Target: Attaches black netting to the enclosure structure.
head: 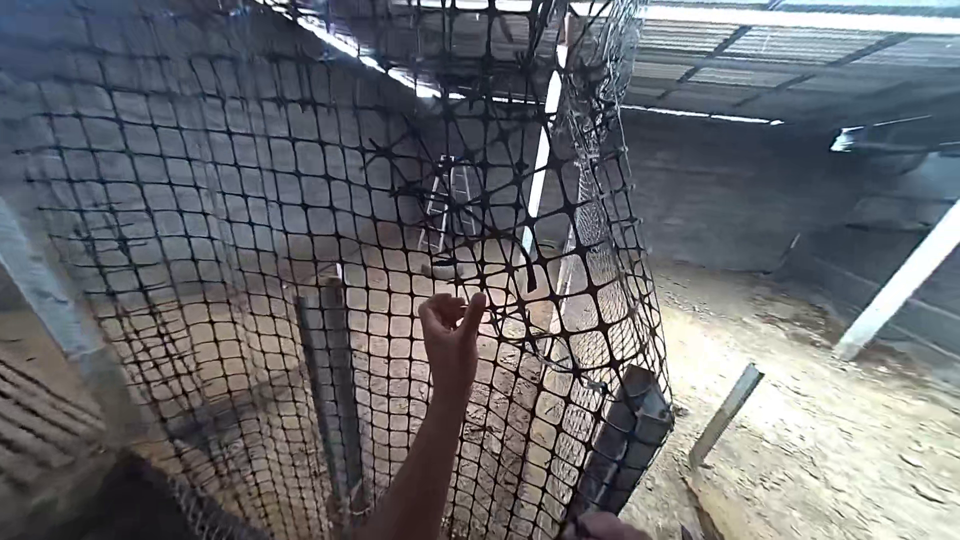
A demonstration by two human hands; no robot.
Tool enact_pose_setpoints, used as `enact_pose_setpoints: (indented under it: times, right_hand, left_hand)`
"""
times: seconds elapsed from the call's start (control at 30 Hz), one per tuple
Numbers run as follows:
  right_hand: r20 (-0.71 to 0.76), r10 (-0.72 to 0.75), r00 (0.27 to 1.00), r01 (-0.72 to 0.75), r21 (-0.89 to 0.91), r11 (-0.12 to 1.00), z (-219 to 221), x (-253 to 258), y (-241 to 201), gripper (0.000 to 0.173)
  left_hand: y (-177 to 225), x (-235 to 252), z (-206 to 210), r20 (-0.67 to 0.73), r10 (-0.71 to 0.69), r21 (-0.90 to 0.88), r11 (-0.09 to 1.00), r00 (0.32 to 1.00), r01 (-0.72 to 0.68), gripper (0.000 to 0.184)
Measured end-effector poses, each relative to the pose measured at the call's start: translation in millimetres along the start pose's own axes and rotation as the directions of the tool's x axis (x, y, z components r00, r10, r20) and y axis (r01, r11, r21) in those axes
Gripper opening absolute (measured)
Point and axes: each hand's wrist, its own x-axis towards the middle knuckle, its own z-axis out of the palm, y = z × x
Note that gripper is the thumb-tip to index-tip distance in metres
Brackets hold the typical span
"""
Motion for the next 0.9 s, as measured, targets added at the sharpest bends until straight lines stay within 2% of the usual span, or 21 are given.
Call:
enact_pose_setpoints:
  times: [0.07,0.17,0.23,0.33,0.43,0.57,0.63,0.73,0.83,0.9]
  right_hand:
    - [-0.038,-0.061,0.997,0.056,-0.13,0.99,-4,24,-12,0.022]
    - [-0.059,-0.14,0.988,0.116,-0.294,0.949,1,72,-37,0.016]
    - [-0.057,-0.243,0.968,0.203,-0.389,0.899,13,108,-44,0.017]
    - [-0.032,-0.356,0.934,0.294,-0.498,0.816,37,156,-40,0.02]
    - [-0.037,-0.327,0.944,0.232,-0.632,0.74,56,186,-32,0.024]
    - [-0.12,-0.295,0.948,0.104,-0.758,0.644,67,203,-22,0.026]
    - [-0.151,-0.307,0.94,0.084,-0.767,0.636,70,201,-22,0.026]
    - [-0.211,-0.387,0.898,0.095,-0.766,0.636,76,194,-24,0.023]
    - [-0.235,-0.385,0.892,0.055,-0.79,0.61,77,191,-27,0.024]
    - [-0.227,-0.368,0.902,0.042,-0.801,0.598,76,190,-25,0.024]
  left_hand:
    - [-3,5,0,0.03,-0.029,0.017,0.999,0.999,0.028,0.055]
    - [-1,9,-5,0.046,-0.003,0.18,0.984,0.999,-0.005,0.062]
    - [0,14,-11,0.038,0.097,0.317,0.943,0.995,-0.104,0.066]
    - [1,23,-18,0.06,0.22,0.432,0.874,0.974,-0.224,0.071]
    - [-6,32,-21,0.124,0.279,0.467,0.83,0.952,-0.304,0.068]
    - [-12,37,-22,0.168,0.369,0.494,0.771,0.914,-0.402,0.06]
    - [-5,35,-23,0.197,0.314,0.492,0.788,0.929,-0.371,0.06]
    - [8,33,-24,0.249,0.119,0.463,0.857,0.961,-0.226,0.06]
    - [16,39,-30,0.33,-0.083,0.335,0.941,0.94,-0.035,0.052]
    - [23,43,-36,0.361,-0.169,0.232,0.969,0.917,0.088,0.043]
